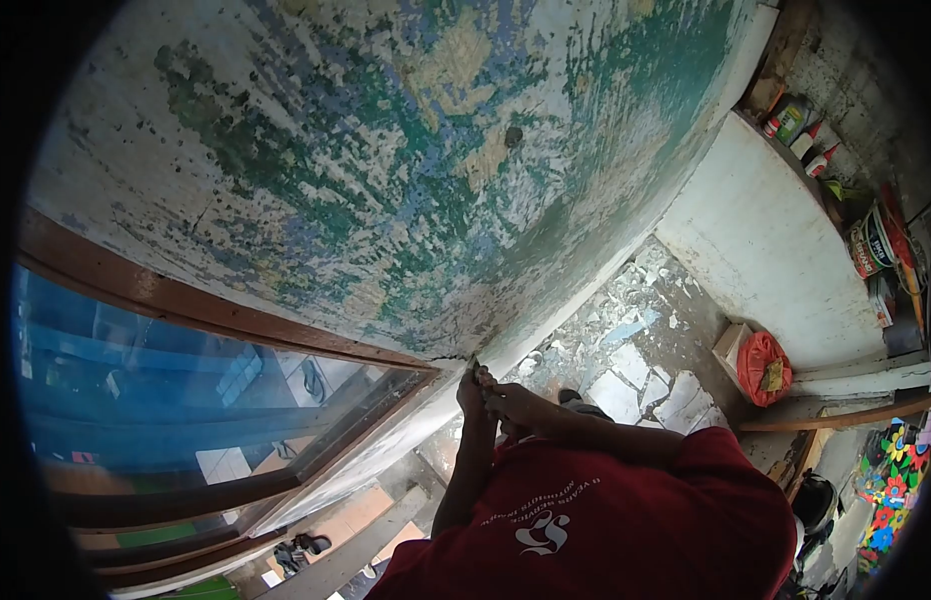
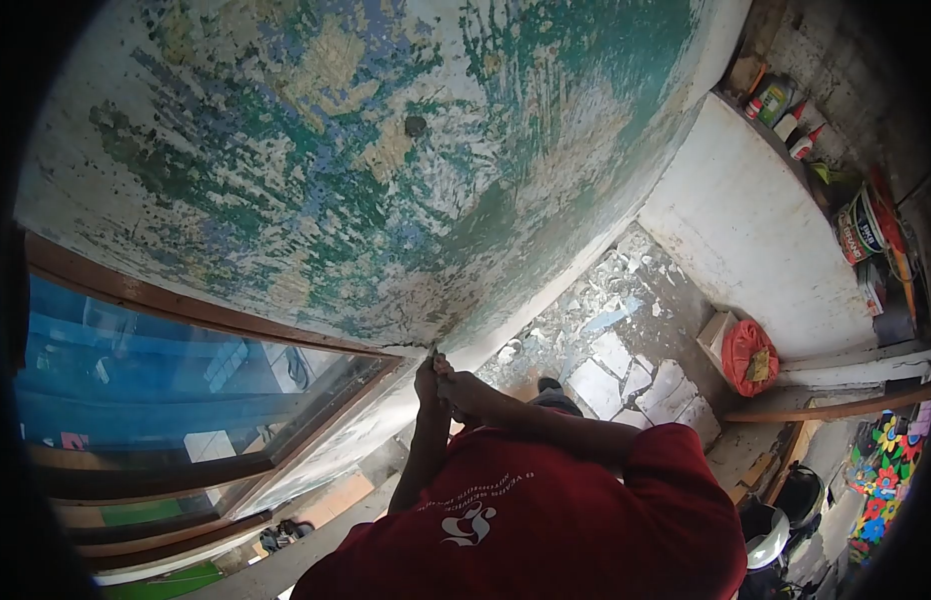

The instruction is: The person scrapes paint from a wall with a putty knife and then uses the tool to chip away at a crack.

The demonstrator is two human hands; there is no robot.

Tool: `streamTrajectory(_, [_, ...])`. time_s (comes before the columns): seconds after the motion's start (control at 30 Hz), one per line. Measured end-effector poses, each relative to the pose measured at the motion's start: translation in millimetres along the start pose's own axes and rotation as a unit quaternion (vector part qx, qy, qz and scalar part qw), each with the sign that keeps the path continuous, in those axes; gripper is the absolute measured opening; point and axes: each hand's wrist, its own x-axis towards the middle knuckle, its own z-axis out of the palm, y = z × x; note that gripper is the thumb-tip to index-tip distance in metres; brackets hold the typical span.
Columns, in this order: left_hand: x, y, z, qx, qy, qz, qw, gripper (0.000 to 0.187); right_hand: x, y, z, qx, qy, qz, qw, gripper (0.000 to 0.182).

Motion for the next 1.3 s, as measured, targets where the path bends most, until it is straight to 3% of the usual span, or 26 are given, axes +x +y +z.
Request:
streamTrajectory(0.33, [9, -4, 1, -0.023, -0.026, -0.02, 0.999, 0.021, 15, 15, -10, 0.009, -0.003, 0.024, 1.0, 0.004])
streamTrajectory(0.43, [4, -2, 7, -0.015, -0.02, -0.053, 0.998, 0.024, 25, 19, -10, 0.014, 0.025, -0.017, 0.999, 0.021])
streamTrajectory(0.53, [-9, 0, 21, 0.007, -0.012, -0.036, 0.999, 0.027, 25, 24, -11, -0.012, 0.013, -0.04, 0.999, 0.025])
streamTrajectory(0.63, [16, -3, -7, 0.007, -0.047, -0.055, 0.997, 0.024, 31, 17, -11, -0.017, 0.026, -0.01, 0.999, 0.027])
streamTrajectory(0.73, [-3, 4, 7, -0.02, -0.066, -0.068, 0.995, 0.024, -3, -6, 0, -0.052, 0.007, -0.02, 0.998, 0.013])
streamTrajectory(0.83, [-7, 5, 21, 0.014, -0.012, -0.06, 0.998, 0.028, 7, 4, -3, -0.071, -0.025, -0.084, 0.994, 0.016])
streamTrajectory(0.93, [-5, 4, 23, -0.03, 0.003, -0.074, 0.997, 0.027, 6, -2, 0, -0.012, 0.02, -0.004, 1.0, 0.018])
streamTrajectory(1.0, [-6, 8, 34, 0.025, 0.006, -0.061, 0.998, 0.027, 41, 27, -8, -0.048, 0.035, -0.114, 0.992, 0.019])
streamTrajectory(1.07, [-11, 5, 33, 0.119, 0.013, -0.033, 0.992, 0.025, 47, 35, -11, -0.043, 0.04, -0.095, 0.994, 0.019])
streamTrajectory(1.13, [-9, 2, 34, 0.258, 0.01, 0.012, 0.966, 0.021, 29, 8, -9, -0.001, 0.039, 0.037, 0.999, 0.019])
streamTrajectory(1.23, [-5, 11, 29, 0.019, -0.031, -0.073, 0.997, 0.021, 2, -5, 0, 0.006, 0.011, -0.025, 1.0, 0.014])
streamTrajectory(1.3, [-1, 6, 21, 0.05, -0.007, -0.082, 0.995, 0.022, 19, 7, -8, 0.008, 0.029, 0.0, 1.0, 0.012])
